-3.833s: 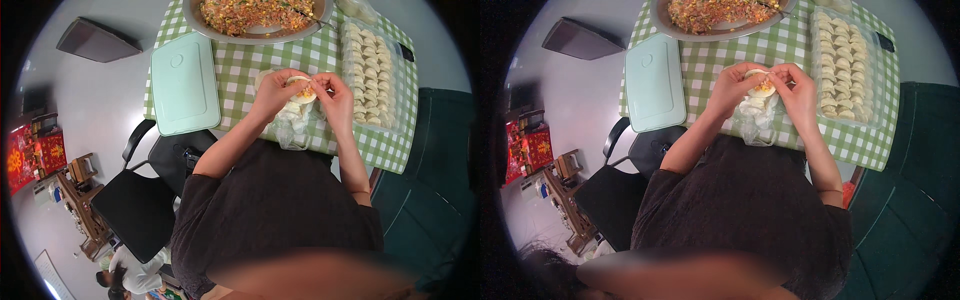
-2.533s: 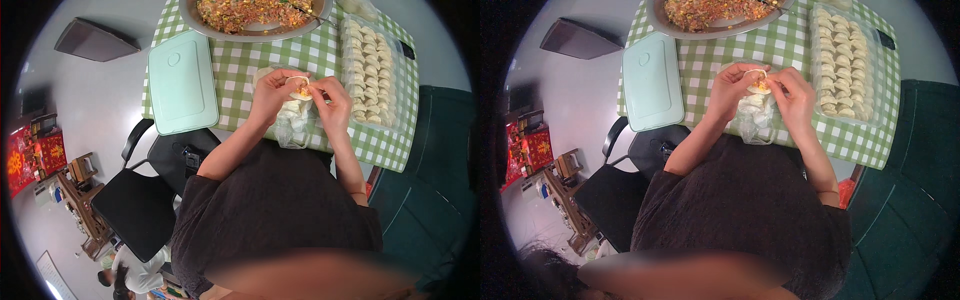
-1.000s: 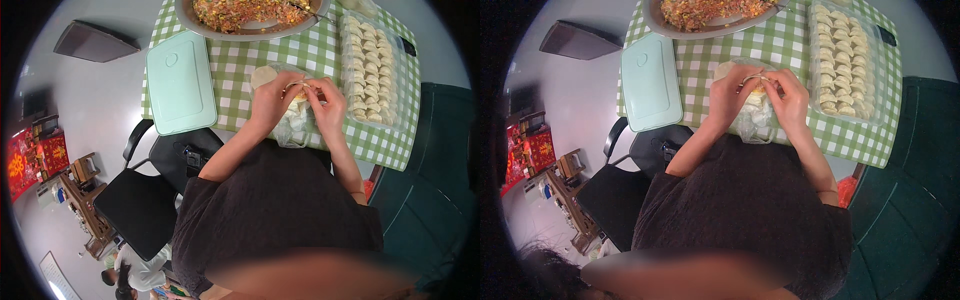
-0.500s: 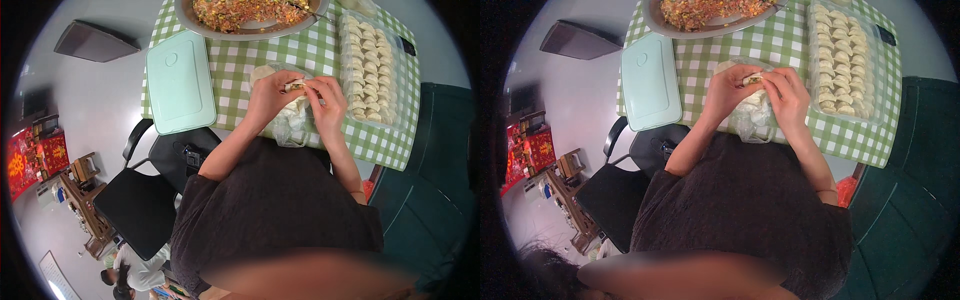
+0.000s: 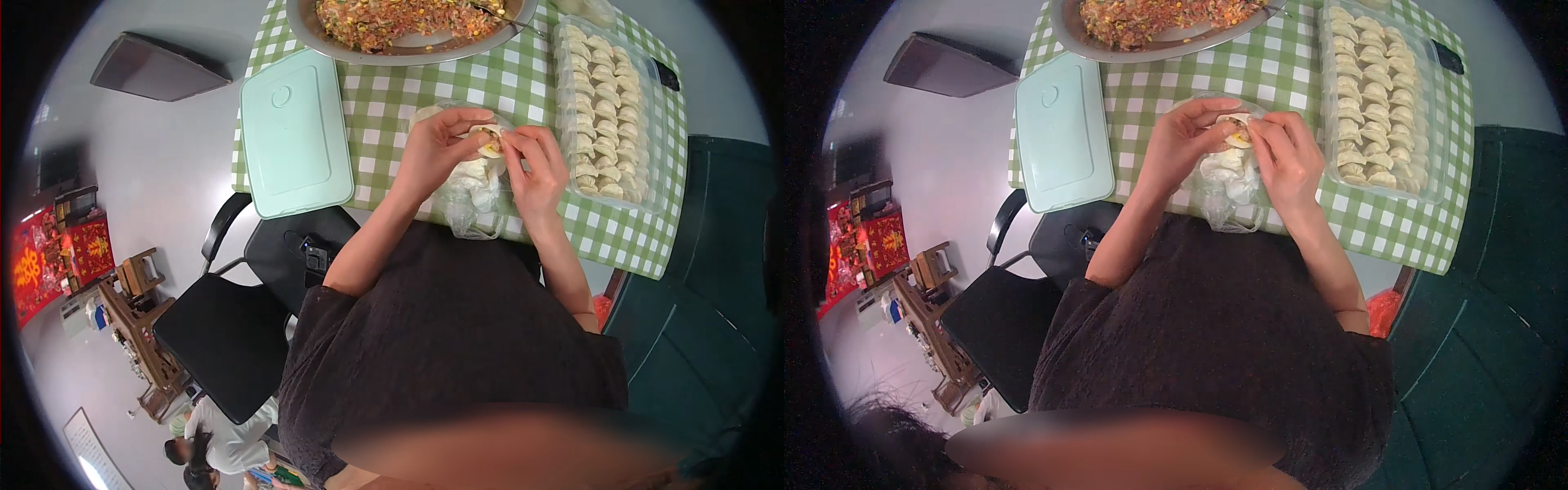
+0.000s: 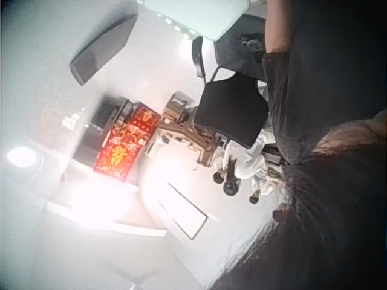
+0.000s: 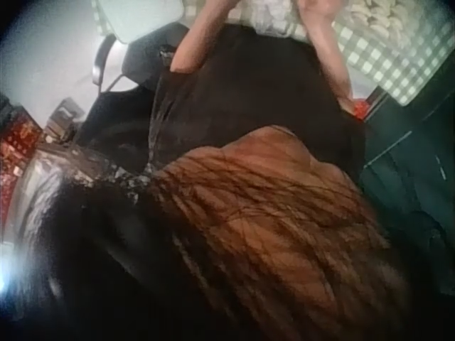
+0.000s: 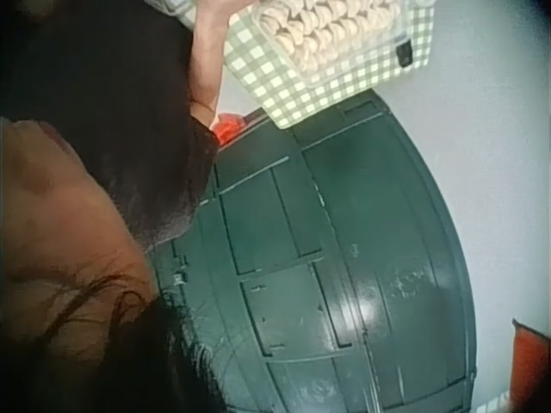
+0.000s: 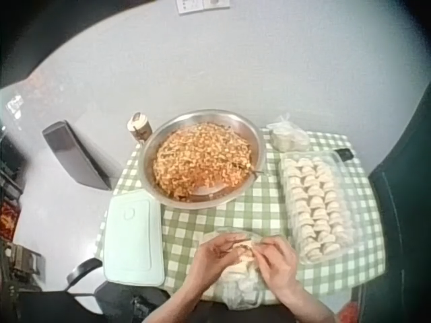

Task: Filling and folding dumpling wrappers by hand to prepare dumplings.

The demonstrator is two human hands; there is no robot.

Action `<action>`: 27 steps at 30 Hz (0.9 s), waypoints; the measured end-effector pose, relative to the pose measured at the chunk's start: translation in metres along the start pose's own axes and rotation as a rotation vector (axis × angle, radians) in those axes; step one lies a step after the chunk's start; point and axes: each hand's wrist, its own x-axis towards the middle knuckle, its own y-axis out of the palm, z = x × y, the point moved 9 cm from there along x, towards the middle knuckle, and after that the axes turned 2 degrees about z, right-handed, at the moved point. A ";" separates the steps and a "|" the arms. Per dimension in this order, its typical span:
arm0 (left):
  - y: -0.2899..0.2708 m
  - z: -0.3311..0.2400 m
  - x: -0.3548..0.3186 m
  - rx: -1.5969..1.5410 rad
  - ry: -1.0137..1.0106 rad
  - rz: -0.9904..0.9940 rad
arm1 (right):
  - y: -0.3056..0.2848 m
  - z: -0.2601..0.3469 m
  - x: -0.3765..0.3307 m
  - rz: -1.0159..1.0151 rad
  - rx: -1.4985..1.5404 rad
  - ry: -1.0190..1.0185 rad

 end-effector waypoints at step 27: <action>0.023 -0.040 -0.034 1.039 0.579 -0.362 | 0.009 -0.010 0.000 0.060 0.153 0.152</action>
